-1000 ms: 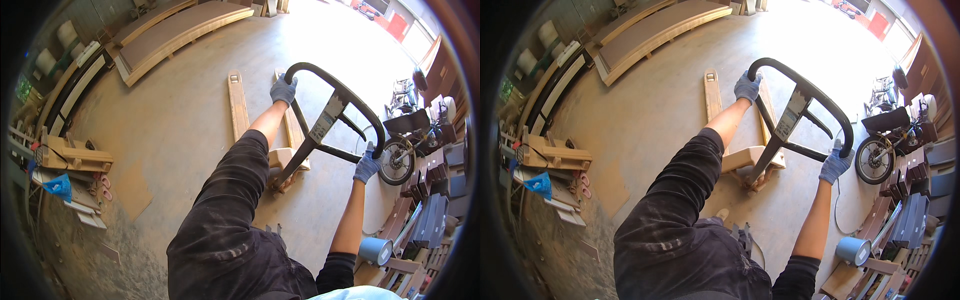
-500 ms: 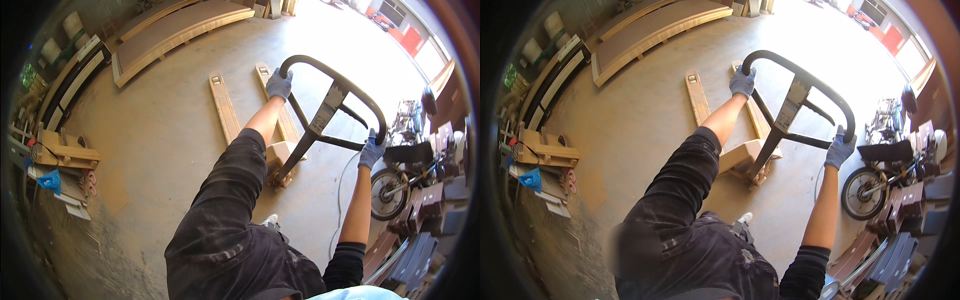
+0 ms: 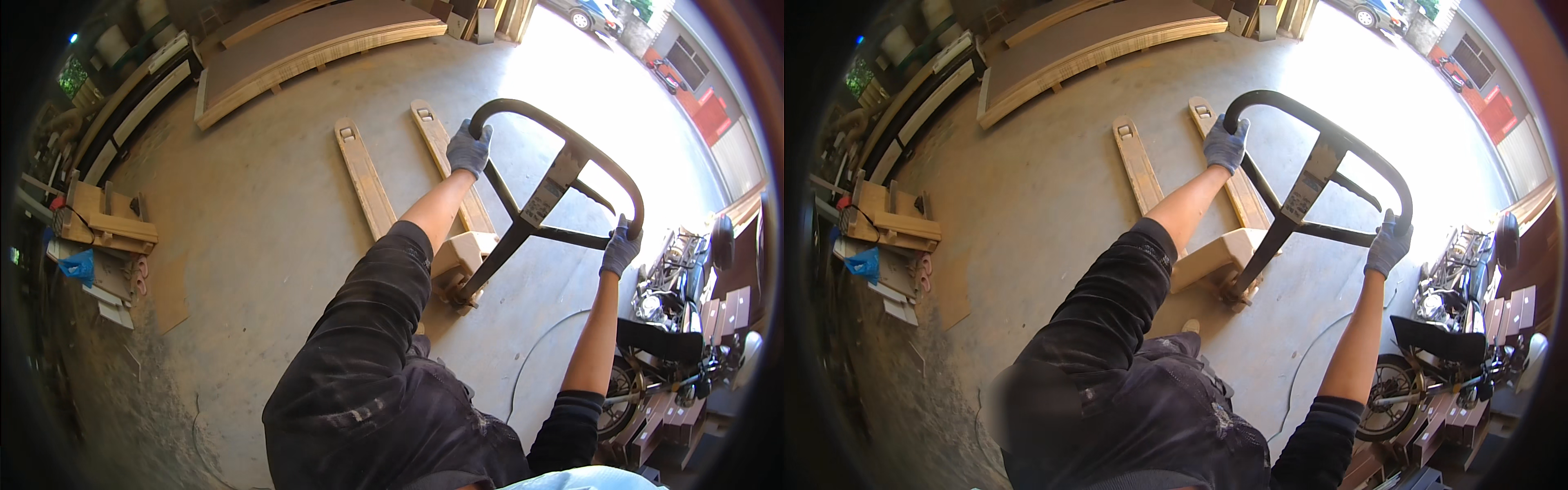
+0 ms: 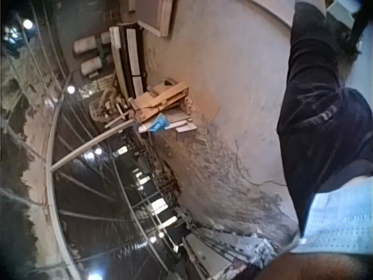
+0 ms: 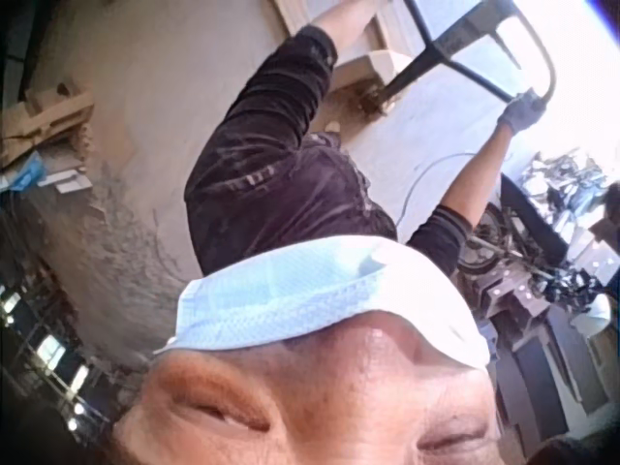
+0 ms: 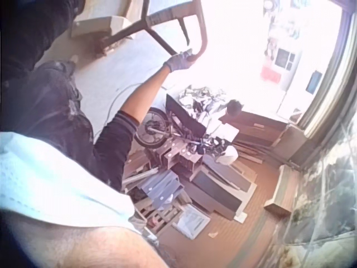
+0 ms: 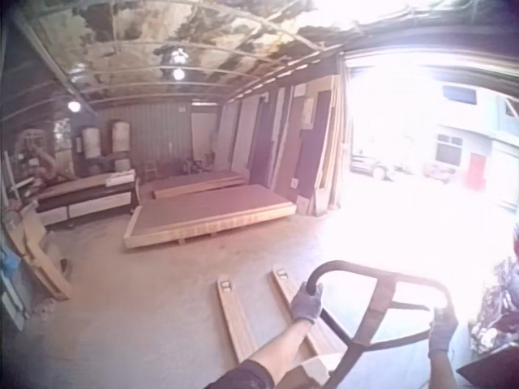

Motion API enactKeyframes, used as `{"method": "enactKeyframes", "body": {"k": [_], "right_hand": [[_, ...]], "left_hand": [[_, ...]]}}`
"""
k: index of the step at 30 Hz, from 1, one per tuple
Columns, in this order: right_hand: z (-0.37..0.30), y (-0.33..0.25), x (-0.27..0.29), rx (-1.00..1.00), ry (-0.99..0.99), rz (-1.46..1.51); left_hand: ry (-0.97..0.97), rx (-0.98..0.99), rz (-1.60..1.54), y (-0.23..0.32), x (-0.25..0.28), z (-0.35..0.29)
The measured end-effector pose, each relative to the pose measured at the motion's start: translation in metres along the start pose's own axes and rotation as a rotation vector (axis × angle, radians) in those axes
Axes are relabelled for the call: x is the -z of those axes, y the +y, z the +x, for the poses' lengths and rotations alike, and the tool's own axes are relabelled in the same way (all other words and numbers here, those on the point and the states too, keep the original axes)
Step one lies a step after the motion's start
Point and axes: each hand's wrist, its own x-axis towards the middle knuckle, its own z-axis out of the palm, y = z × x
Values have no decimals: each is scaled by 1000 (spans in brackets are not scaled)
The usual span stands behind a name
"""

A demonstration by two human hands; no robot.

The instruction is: The person uses a manual pallet jack to lift and move a stack of large wood panels across a workshop floor. They then carry a single panel by hand to a workbench, retrieve a printed document from a computer station, and place it on a table before picking up scrap wood pieces.

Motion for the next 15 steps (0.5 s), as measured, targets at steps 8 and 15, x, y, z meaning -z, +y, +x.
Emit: {"method": "enactKeyframes", "body": {"k": [8, 15], "right_hand": [[122, 84, -50, -15, -39, -7], [232, 143, -130, -27, -154, 4]], "left_hand": [[60, -7, -75, -7, -103, 43], [187, -88, -154, -10, -169, 85]]}}
